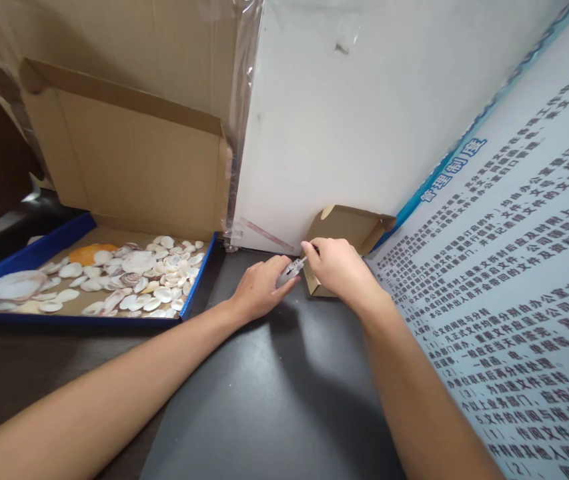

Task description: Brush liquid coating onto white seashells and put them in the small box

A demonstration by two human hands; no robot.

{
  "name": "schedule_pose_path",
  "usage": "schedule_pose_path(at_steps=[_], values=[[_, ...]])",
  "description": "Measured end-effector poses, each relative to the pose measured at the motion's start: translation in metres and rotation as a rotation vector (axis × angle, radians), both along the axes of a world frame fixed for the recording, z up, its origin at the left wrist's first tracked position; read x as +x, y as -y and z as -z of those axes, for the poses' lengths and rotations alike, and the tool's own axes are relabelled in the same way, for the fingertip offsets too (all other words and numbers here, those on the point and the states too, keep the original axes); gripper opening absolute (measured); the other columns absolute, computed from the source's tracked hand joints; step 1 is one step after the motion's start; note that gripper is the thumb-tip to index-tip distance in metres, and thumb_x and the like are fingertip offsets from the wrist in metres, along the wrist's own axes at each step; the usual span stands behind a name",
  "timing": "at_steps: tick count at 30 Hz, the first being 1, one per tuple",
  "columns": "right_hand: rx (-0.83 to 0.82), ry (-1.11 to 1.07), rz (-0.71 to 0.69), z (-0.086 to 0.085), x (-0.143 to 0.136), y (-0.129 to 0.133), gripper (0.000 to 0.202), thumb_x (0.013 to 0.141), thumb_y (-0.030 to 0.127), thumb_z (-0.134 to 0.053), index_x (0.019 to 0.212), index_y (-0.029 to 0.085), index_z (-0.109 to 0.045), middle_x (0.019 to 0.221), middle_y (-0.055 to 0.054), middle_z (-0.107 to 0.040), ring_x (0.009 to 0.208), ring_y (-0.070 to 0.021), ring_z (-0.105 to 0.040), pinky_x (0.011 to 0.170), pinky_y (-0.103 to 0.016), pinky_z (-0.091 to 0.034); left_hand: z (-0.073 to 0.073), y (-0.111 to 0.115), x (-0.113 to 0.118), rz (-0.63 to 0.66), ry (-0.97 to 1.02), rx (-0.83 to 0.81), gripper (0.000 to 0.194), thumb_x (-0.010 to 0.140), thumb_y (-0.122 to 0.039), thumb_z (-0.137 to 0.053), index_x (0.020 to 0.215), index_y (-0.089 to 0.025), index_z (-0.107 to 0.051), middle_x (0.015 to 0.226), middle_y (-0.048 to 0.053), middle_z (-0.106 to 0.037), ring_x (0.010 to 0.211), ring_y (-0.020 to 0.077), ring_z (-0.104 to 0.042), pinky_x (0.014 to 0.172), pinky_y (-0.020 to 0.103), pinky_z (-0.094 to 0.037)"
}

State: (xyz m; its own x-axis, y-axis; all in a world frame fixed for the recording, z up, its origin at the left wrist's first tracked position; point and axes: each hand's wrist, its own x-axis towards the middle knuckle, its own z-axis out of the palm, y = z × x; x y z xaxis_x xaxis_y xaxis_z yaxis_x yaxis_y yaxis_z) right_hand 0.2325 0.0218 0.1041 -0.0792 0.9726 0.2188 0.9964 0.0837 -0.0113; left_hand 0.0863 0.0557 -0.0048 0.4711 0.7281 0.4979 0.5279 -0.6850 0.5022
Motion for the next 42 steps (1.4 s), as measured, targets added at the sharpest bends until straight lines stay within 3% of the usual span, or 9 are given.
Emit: schedule_pose_path(at_steps=[10,16,21,32,42], values=[[0.004,-0.141,-0.078,-0.002,-0.001,0.002,0.031,0.1,0.028,-0.039,0.089,0.019,-0.067,0.091,-0.01,-0.075,0.085,-0.0261,-0.068,0.066,-0.031,-0.039,-0.001,0.0,0.0,-0.011,0.028,-0.031,0.02,0.094,-0.04,-0.049,0.102,-0.023,-0.057,0.093,0.002,-0.065,0.079,0.0186,-0.06,0.072,0.029,-0.044],[0.05,-0.335,-0.089,0.002,0.002,0.0,0.014,0.096,0.033,-0.05,0.095,0.022,-0.059,0.078,-0.004,-0.072,0.071,-0.0204,-0.065,0.063,-0.028,-0.041,-0.002,0.001,0.0,-0.02,0.015,-0.019,0.022,0.095,-0.042,-0.048,0.094,-0.022,-0.054,0.087,0.001,-0.063,0.073,0.0177,-0.058,0.067,0.028,-0.041],[0.097,-0.296,-0.117,0.006,-0.001,0.0,0.016,0.098,0.033,-0.047,0.091,0.023,-0.058,0.078,-0.003,-0.071,0.067,-0.0192,-0.063,0.061,-0.028,-0.039,-0.002,0.001,0.0,-0.041,-0.003,-0.007,0.021,0.095,-0.042,-0.048,0.094,-0.022,-0.053,0.085,0.0,-0.062,0.073,0.0179,-0.059,0.067,0.028,-0.041],[0.147,-0.076,-0.116,0.008,-0.013,-0.002,0.02,0.101,0.028,-0.045,0.094,0.019,-0.062,0.091,-0.008,-0.072,0.082,-0.0228,-0.066,0.065,-0.03,-0.037,-0.002,0.002,0.002,-0.069,-0.01,0.0,0.018,0.094,-0.037,-0.05,0.104,-0.023,-0.056,0.094,0.003,-0.068,0.083,0.0208,-0.065,0.072,0.029,-0.045],[0.131,-0.112,-0.311,0.005,-0.009,0.0,0.015,0.099,0.027,-0.05,0.097,0.019,-0.063,0.09,-0.005,-0.067,0.081,-0.0183,-0.061,0.072,-0.028,-0.04,-0.003,0.003,0.001,-0.038,0.007,0.022,0.021,0.093,-0.032,-0.052,0.109,-0.019,-0.054,0.087,0.003,-0.067,0.076,0.0195,-0.064,0.068,0.028,-0.043]])
